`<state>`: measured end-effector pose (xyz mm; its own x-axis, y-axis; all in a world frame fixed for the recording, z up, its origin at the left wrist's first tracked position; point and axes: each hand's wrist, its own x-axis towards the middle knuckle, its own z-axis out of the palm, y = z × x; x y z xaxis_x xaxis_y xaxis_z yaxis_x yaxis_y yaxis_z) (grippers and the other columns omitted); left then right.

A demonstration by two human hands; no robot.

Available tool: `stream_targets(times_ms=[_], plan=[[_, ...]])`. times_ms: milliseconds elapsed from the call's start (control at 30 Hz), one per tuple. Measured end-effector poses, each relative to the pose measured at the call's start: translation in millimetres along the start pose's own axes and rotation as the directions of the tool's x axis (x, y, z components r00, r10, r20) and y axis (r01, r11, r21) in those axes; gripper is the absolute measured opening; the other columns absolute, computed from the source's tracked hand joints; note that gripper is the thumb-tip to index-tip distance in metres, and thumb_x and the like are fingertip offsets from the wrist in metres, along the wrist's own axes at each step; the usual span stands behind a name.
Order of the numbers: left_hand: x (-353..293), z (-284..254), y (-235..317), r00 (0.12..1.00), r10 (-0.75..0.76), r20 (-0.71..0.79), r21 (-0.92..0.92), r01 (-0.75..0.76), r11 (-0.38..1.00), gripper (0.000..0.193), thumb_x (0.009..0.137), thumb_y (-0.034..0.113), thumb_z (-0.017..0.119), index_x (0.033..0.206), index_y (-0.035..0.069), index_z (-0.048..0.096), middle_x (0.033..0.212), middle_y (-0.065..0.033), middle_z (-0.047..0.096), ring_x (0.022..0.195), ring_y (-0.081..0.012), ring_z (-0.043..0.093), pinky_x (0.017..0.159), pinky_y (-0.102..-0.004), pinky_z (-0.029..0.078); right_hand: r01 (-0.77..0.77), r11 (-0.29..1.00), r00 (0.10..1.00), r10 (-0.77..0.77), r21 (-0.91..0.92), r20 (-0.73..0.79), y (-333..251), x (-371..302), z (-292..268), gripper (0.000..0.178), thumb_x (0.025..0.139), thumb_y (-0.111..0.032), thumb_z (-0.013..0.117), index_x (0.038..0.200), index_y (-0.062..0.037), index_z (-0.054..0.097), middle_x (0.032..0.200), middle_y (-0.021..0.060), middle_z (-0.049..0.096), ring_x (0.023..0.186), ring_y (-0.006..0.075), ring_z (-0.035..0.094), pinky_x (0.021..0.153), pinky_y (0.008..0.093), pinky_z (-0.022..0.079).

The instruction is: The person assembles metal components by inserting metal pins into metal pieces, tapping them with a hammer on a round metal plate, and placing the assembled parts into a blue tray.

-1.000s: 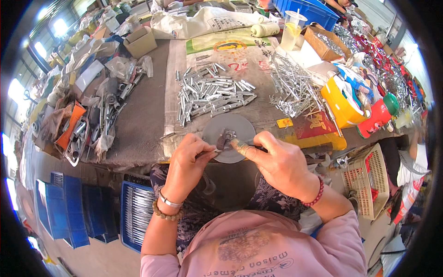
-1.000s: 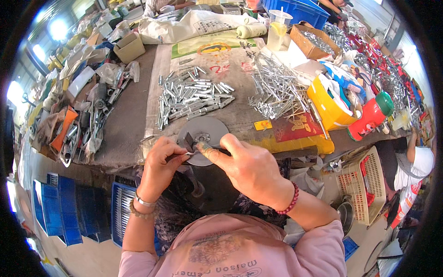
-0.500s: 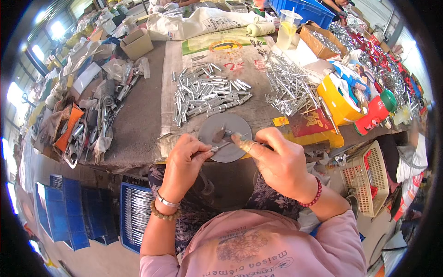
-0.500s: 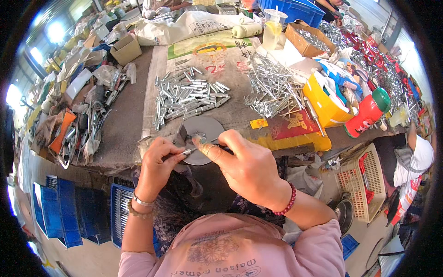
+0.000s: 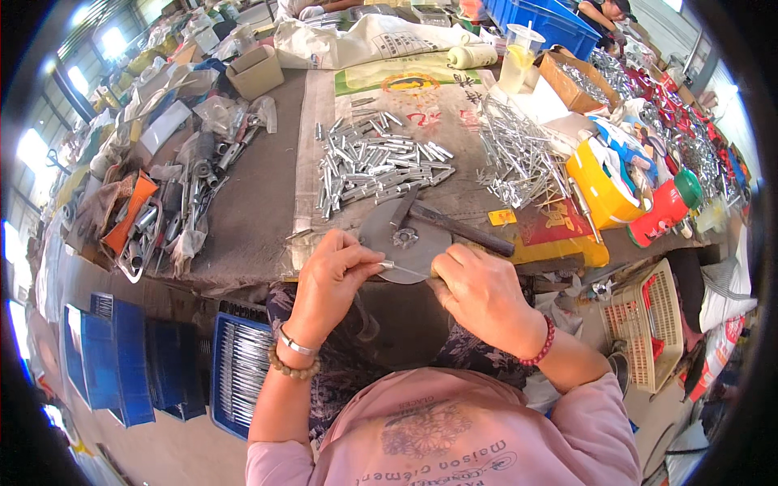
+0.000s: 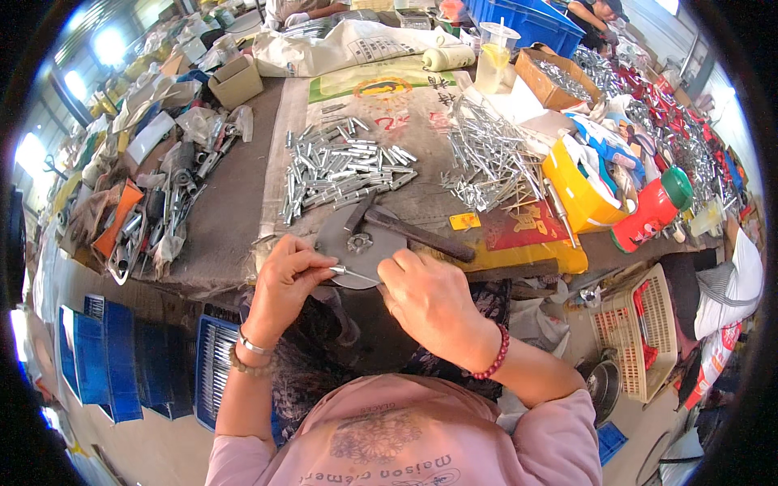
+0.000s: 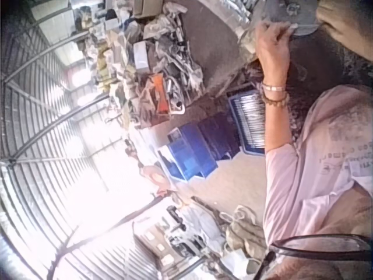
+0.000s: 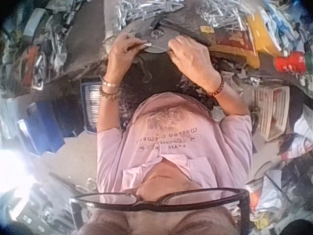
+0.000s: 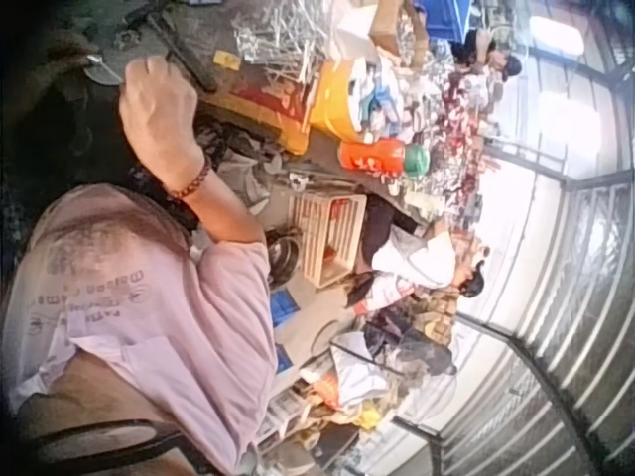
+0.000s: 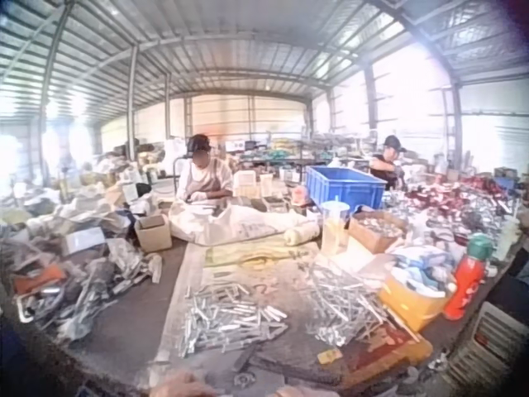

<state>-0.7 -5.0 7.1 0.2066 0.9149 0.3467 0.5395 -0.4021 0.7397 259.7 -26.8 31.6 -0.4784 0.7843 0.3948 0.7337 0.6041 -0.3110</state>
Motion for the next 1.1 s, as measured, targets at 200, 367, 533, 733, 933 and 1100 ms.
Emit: stream_targets(times_ms=[200, 367, 533, 733, 933, 1100], plan=[[-17, 13, 4, 0.985, 0.066, -0.157, 0.045, -0.059, 0.997, 0.037, 0.089, -0.005, 0.084, 0.124, 0.005, 0.081, 0.103, -0.0046, 0.067, 0.087, -0.0171, 0.064, 0.075, -0.0299, 0.053, -0.364, 0.783, 0.92, 0.22, 0.504, 0.323, -6, -7, 8, 0.021, 0.095, -0.012, 0.079, 0.111, -0.0004, 0.071, 0.081, 0.0134, 0.073, 0.067, 0.0264, 0.071, 0.064, 0.0399, 0.057], [-48, 32, 18, 0.885, -0.466, -0.025, -0.496, 0.393, 0.774, 0.049, 0.111, 0.004, 0.065, 0.159, 0.008, 0.056, 0.112, -0.0052, 0.075, 0.087, -0.0071, 0.068, 0.067, -0.0225, 0.058, -0.696, 0.352, 0.717, 0.292, 0.627, 0.632, -17, -13, 13, 0.02, 0.101, -0.009, 0.073, 0.119, 0.0006, 0.07, 0.077, 0.0054, 0.071, 0.066, 0.0104, 0.062, 0.062, 0.0316, 0.053], [-56, 38, 16, 0.854, -0.517, 0.064, -0.729, 0.394, 0.56, 0.062, 0.112, 0.006, 0.064, 0.168, 0.006, 0.039, 0.112, -0.0082, 0.076, 0.091, -0.0106, 0.071, 0.072, -0.024, 0.062, -0.667, 0.312, 0.745, 0.254, 0.677, 0.617, -27, -24, 24, 0.021, 0.104, -0.003, 0.07, 0.123, 0.002, 0.065, 0.089, 0.0023, 0.07, 0.071, 0.0064, 0.063, 0.063, 0.0262, 0.054], [-72, 25, 18, 0.803, -0.594, 0.042, -0.813, 0.373, 0.447, 0.063, 0.103, 0.005, 0.076, 0.159, 0.003, 0.047, 0.104, -0.0043, 0.074, 0.082, -0.0089, 0.065, 0.07, -0.0239, 0.054, -0.489, 0.535, 0.868, 0.219, 0.689, 0.446, -48, -29, 54, 0.023, 0.101, -0.01, 0.076, 0.121, -0.0029, 0.067, 0.081, 0.0078, 0.073, 0.07, 0.0139, 0.066, 0.064, 0.0342, 0.053], [-131, -40, -24, 0.692, -0.694, -0.199, -0.718, 0.38, 0.584, 0.053, 0.101, 0.01, 0.078, 0.149, 0.003, 0.057, 0.106, -0.0008, 0.074, 0.093, -0.0076, 0.066, 0.076, -0.0234, 0.053, -0.614, 0.342, 0.782, 0.143, 0.711, 0.607, -41, -36, 62, 0.041, 0.105, -0.006, 0.074, 0.145, -0.0051, 0.064, 0.112, 0.0042, 0.074, 0.087, 0.0084, 0.069, 0.077, 0.0252, 0.059], [-271, -129, -98, 0.29, -0.8, -0.525, -0.479, 0.676, 0.56, 0.047, 0.091, 0.003, 0.076, 0.137, 0.001, 0.068, 0.104, -0.0083, 0.079, 0.088, -0.0136, 0.072, 0.071, -0.0283, 0.057, -0.7, 0.293, 0.712, 0.208, 0.651, 0.671, -16, -41, 77, 0.036, 0.109, -0.009, 0.07, 0.144, -0.0026, 0.063, 0.114, 0.0054, 0.074, 0.084, 0.0081, 0.07, 0.075, 0.0224, 0.058]])
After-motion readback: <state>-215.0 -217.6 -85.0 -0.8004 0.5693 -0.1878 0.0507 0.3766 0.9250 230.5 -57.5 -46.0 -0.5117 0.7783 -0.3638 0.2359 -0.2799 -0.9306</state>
